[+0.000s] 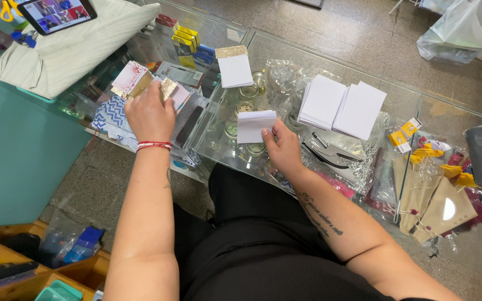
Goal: The person repeatedly picks up small white cards, places a glitter strip on the edge, and uses a handheld stapler to secure the strip. They then place the finished card into a growing stack on the glass table. The process is repeated multiple times with consistent hand motions.
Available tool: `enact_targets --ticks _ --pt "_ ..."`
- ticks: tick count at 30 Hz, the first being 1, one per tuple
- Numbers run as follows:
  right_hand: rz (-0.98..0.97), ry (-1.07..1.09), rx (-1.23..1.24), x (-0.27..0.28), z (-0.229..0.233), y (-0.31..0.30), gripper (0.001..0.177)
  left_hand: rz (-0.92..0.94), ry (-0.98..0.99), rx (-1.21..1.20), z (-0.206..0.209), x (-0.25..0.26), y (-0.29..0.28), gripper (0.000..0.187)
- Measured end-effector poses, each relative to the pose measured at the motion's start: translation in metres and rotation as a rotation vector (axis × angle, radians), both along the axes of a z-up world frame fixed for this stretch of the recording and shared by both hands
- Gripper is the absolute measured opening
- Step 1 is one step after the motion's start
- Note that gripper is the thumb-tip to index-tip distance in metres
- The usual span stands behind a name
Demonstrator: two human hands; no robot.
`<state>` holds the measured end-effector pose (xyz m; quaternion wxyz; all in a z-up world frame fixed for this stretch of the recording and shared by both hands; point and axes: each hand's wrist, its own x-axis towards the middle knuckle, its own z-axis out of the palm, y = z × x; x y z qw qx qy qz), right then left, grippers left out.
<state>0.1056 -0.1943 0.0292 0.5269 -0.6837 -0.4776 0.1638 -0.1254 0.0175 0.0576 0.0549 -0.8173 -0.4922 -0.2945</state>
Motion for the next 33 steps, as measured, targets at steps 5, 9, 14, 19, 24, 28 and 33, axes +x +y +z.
enact_targets --ticks 5,9,14,19,24,28,33 --pt "0.002 0.046 0.045 0.002 -0.002 0.000 0.009 -0.048 -0.386 -0.131 0.015 0.014 -0.013 0.046" --pt "0.025 0.081 0.075 0.001 0.001 -0.004 0.009 -0.484 -0.912 -1.040 0.029 0.041 -0.039 0.037" --pt "0.029 0.064 0.036 0.006 -0.003 -0.002 0.019 -0.662 -0.895 -1.268 0.019 0.066 -0.057 0.036" --pt "0.024 0.036 0.016 0.006 -0.004 -0.003 0.023 -0.656 -0.858 -1.238 -0.001 0.074 -0.056 0.039" --pt "0.024 0.037 0.019 0.005 -0.003 -0.002 0.024 -0.660 -0.900 -1.247 -0.004 0.078 -0.065 0.039" --pt "0.016 0.046 -0.024 0.003 0.001 -0.002 0.026 -0.708 -0.867 -1.320 0.003 0.081 -0.076 0.038" --pt "-0.009 0.072 -0.022 0.003 -0.001 -0.002 0.027 -0.693 -0.795 -1.252 -0.003 0.082 -0.070 0.022"
